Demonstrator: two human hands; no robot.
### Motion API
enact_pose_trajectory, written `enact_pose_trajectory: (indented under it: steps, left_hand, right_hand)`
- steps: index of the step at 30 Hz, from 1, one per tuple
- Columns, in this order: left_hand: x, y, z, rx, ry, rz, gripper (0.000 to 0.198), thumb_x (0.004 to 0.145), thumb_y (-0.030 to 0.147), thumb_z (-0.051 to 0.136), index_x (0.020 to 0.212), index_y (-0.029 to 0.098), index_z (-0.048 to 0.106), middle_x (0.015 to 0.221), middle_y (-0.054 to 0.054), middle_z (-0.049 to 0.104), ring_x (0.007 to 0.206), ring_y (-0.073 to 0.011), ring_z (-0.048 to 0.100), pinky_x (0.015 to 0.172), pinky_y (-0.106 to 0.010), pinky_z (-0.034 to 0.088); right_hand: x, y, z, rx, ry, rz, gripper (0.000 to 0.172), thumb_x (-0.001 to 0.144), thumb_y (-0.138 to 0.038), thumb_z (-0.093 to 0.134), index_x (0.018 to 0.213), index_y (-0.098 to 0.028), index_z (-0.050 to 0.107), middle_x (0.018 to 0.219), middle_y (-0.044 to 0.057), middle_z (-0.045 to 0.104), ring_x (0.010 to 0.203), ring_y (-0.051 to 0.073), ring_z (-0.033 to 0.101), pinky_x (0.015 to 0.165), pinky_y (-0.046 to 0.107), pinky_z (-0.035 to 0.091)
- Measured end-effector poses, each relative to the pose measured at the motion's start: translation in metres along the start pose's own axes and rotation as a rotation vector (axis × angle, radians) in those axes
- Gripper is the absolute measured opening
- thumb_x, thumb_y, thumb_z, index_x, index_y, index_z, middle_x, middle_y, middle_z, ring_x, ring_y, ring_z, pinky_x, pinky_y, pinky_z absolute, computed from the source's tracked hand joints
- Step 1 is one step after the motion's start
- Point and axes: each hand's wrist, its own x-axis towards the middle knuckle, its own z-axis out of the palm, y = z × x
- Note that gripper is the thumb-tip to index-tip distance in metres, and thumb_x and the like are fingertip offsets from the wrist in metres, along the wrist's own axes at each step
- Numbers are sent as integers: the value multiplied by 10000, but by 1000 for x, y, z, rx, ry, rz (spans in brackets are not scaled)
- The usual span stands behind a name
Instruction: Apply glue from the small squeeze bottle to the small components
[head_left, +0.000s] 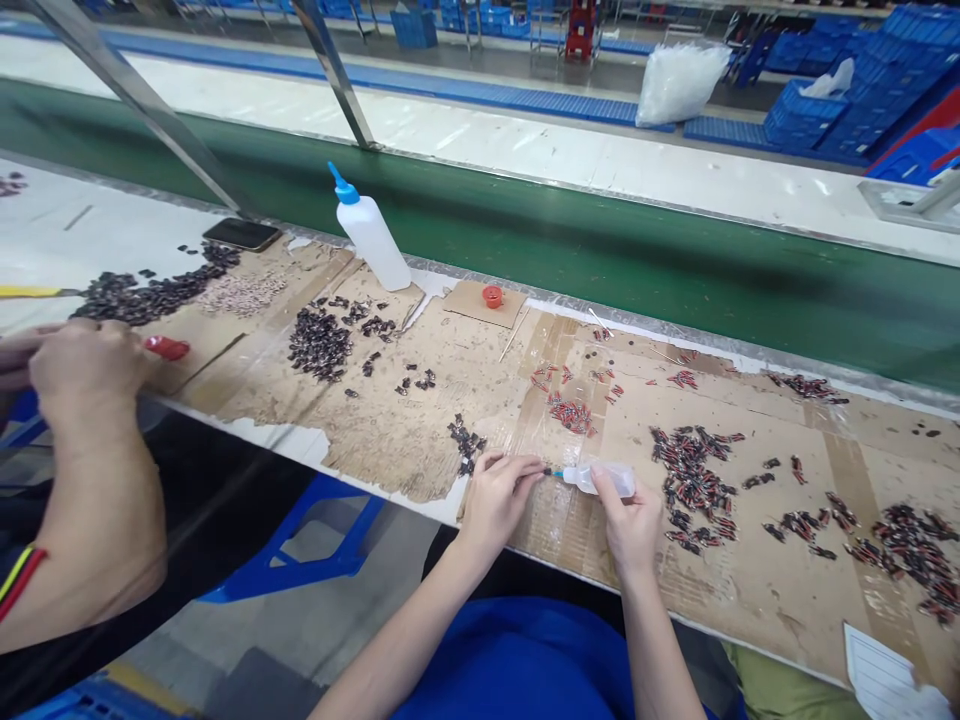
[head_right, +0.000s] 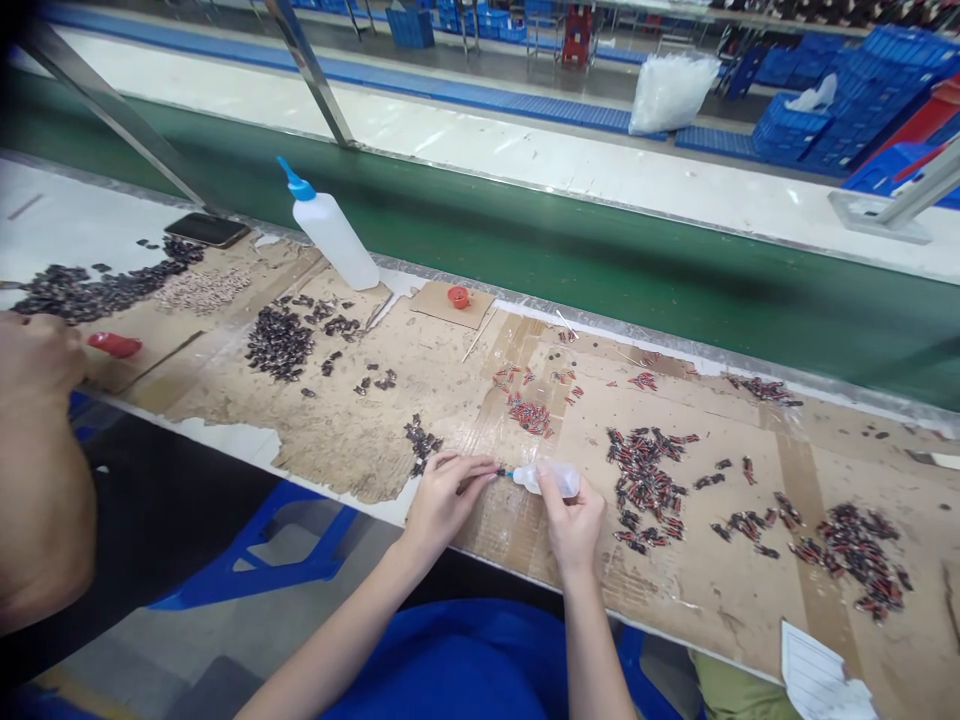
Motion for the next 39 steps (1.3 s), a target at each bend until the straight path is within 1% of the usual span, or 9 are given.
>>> enact_pose_trajectory:
  steps: [6,13,18,24,28,31,33,36,39]
  left_hand:
    - [0,0,1,18,14,13,62,896,201,617,901,226,674,859,-1,783,801,-176,733,871,-375,426]
    - [1,1,0,19,-32,-42,49,881,217,639,893,234,683,863,-9,783,803,-183,731,905,-397,427]
    - [7,1,-6,0,-101,-48,123,835,214,699,957,229,683,896,-11,782,833,-197,729,915,-407,416]
    - [45,3,-21,86,-171,-4,92,869,226,648,921,224,724,925,-46,770,877,-223,701,867,-379,456]
    - [80,3,-13,237,-218,12,164,907,182,568,955,215,721,960,-55,750,950,-228,648,845,-361,462]
    - [97,2,0,293,-254,30,151,904,187,571,924,209,718,947,-59,737,946,-229,622,845,-354,457]
    - [102,1,6,301,-268,41,113,879,182,606,881,202,717,906,-68,728,927,-239,616,832,-359,457]
    - [101,-3,10,306,-284,59,84,853,161,632,832,192,707,883,-74,715,916,-251,608,825,-367,460]
    - [98,-7,10,296,-288,80,105,864,136,605,844,186,695,899,-79,706,928,-250,596,831,-367,467]
  right_hand:
    - [0,-3,2,-55,7,-8,334,698,-462,702,616,-138,694,602,46,688,542,174,600,526,270,492]
    - [0,5,-3,7,91,15,353,694,-468,716,591,-134,663,564,31,650,513,155,564,500,260,465]
    - [2,13,-8,201,176,11,358,651,-425,780,827,-126,690,799,79,728,666,199,664,626,311,528]
    - [5,18,-2,232,157,-66,480,576,-325,837,941,-192,555,908,85,746,854,236,710,825,392,531]
    - [6,22,2,113,110,-102,582,627,-352,818,1102,-178,531,1025,137,725,1018,265,679,977,478,464]
    - [1,19,2,30,134,-200,786,620,-369,835,1274,-169,449,1119,159,679,1077,274,645,968,481,474]
    - [-5,15,1,-23,217,-335,833,627,-350,840,1321,-182,410,1175,156,634,1110,273,615,926,458,500]
    - [-17,13,-4,-97,369,-562,697,686,-257,808,1280,-197,449,1114,114,613,1029,238,623,809,389,535]
    - [-29,13,-8,-148,391,-732,572,709,-144,778,1207,-201,501,994,73,615,886,198,628,678,319,531]
